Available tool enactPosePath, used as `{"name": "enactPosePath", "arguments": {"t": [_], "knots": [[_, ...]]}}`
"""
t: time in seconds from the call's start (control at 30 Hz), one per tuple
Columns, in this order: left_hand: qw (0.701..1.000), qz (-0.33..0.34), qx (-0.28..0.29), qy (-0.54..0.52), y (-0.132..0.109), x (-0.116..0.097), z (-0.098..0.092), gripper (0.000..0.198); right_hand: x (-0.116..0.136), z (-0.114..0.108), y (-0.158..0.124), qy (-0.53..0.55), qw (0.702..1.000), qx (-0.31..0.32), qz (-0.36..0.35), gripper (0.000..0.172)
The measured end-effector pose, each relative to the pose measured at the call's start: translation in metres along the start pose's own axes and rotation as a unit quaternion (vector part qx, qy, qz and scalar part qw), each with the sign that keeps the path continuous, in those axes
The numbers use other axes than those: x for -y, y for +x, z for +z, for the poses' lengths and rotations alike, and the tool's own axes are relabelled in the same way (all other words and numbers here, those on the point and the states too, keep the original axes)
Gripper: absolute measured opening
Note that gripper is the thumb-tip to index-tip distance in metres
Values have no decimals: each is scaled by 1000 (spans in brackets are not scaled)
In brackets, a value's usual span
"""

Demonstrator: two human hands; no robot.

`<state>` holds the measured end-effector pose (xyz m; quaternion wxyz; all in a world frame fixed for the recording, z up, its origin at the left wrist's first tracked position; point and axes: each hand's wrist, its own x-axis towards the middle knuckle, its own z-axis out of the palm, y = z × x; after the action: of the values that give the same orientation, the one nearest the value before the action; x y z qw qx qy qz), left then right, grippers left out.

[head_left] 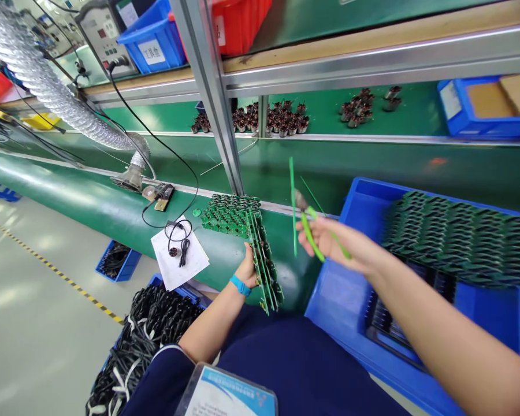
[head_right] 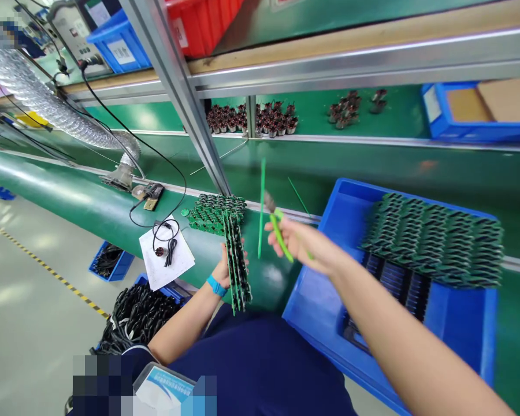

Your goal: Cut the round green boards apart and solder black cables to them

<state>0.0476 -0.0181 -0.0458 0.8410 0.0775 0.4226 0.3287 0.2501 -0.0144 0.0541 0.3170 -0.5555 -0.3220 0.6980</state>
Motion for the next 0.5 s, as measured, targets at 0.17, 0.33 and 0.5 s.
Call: {"name": "enactPosePath", "arguments": {"t": [0.17,0.33,0.5], "knots": [[999,36,-27,15,-4,-11,-8,62,4,-13,23,-68,992,-101,40,38],[985,146,-67,59,-3,-13,-4,63,-31,21,-17,-241,970,-11,-26,39],[979,169,-84,77,-1,-13,0,59,-35,33,-30,-332,939,9,-87,42]]}}
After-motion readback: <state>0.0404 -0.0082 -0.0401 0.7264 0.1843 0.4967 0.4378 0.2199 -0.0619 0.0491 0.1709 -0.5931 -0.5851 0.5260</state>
